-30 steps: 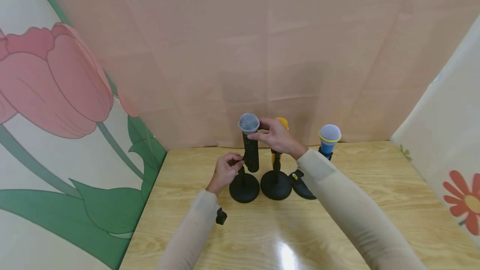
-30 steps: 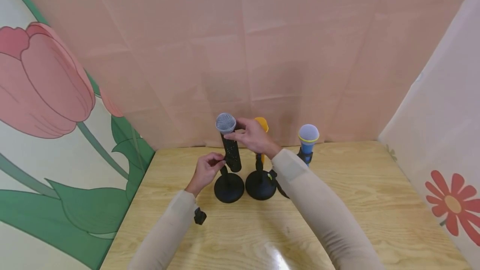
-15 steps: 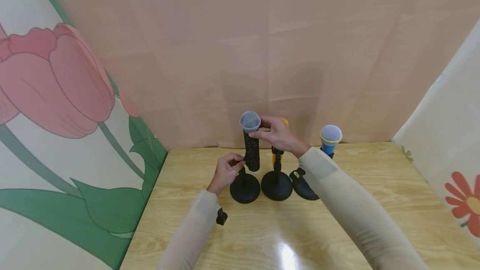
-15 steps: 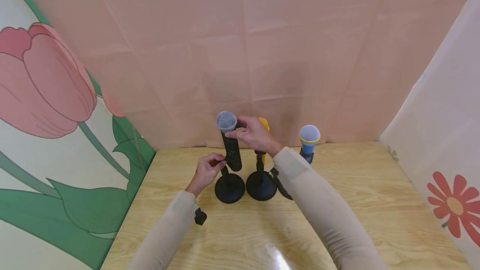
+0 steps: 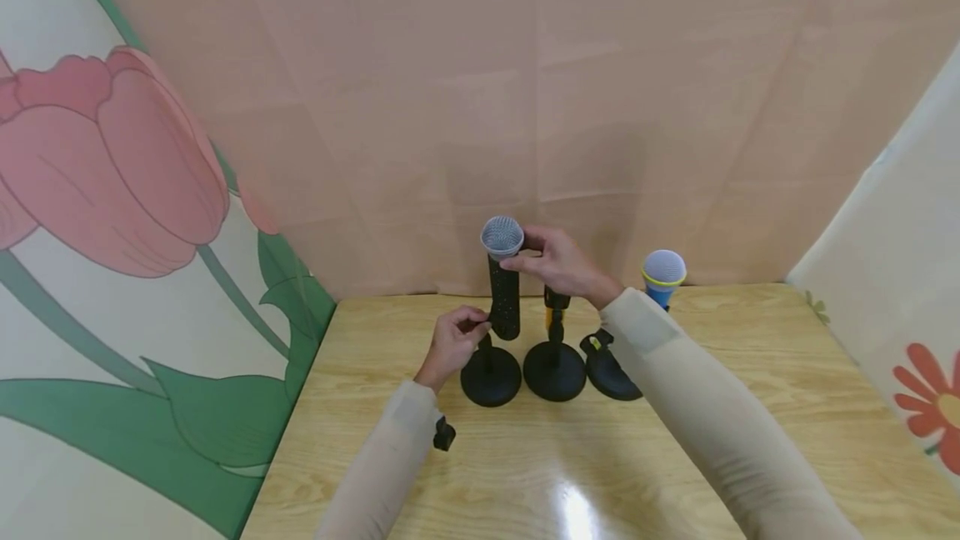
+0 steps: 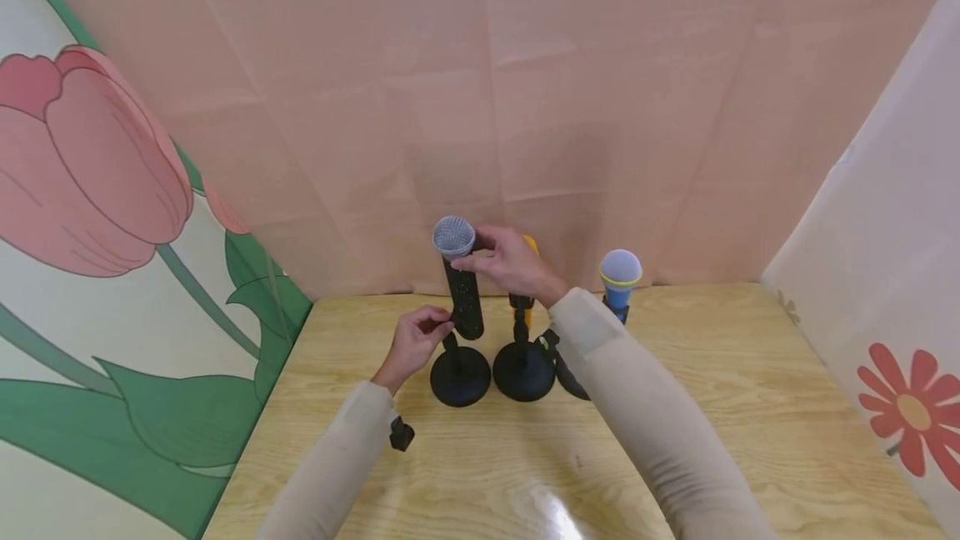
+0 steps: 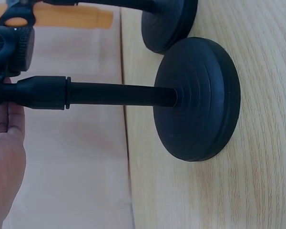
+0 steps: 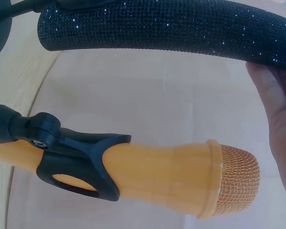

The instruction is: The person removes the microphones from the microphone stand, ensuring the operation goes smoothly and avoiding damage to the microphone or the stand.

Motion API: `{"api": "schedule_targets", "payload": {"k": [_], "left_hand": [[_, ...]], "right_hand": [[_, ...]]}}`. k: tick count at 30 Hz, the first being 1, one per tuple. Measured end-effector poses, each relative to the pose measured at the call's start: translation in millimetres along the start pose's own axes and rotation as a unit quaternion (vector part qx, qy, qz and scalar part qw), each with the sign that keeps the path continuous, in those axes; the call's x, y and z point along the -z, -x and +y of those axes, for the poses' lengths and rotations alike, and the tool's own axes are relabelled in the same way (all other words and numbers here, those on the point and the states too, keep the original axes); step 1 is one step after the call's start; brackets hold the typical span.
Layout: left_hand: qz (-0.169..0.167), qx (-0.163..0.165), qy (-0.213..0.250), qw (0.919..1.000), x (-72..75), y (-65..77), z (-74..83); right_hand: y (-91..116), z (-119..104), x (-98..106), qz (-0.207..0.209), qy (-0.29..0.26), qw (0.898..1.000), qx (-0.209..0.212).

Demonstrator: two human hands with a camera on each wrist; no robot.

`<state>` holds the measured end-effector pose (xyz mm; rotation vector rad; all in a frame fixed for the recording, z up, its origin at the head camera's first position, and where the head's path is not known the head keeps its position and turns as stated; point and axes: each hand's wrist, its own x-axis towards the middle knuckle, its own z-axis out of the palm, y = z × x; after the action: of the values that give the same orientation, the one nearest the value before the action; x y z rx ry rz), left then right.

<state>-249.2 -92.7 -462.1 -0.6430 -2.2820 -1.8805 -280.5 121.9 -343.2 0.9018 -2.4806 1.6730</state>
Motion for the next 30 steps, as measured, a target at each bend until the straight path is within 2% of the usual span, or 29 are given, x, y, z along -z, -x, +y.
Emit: {"api": "schedule_targets", "payload": {"k": [13,17,21,26,27,30], "left_hand": [[0.003,0.008,-0.003,1.0000,-1.8,0.9,3.1],[0.015,0.010,-0.003,0.9998,-4.5,-1.9,-16.2],[0.027,0.026,0.002,0.9993,-4.9,-4.8,-34.2],[0.031,0.040,0.005,0.9987,-2.1,-5.1,-36.6],[0.029,0.044,0.004,0.9986,-1.2,-4.5,-31.8],[0.033,0.051,0.006,0.9981,-1.2,-5.0,-30.7]], "right_hand": [[0.6,-1.1,1.1,0.010,-0.013,1.000,-0.010],[5.0,-0.7,-1.6,0.032,-0.007,0.999,-0.025],[9.2,-1.6,-5.4,0.054,-0.001,0.998,-0.035],[9.7,-3.7,-8.8,0.070,0.002,0.997,-0.038],[9.5,-3.8,-9.3,0.071,0.004,0.997,-0.040],[9.4,-3.6,-9.8,0.075,0.010,0.996,-0.044]]}}
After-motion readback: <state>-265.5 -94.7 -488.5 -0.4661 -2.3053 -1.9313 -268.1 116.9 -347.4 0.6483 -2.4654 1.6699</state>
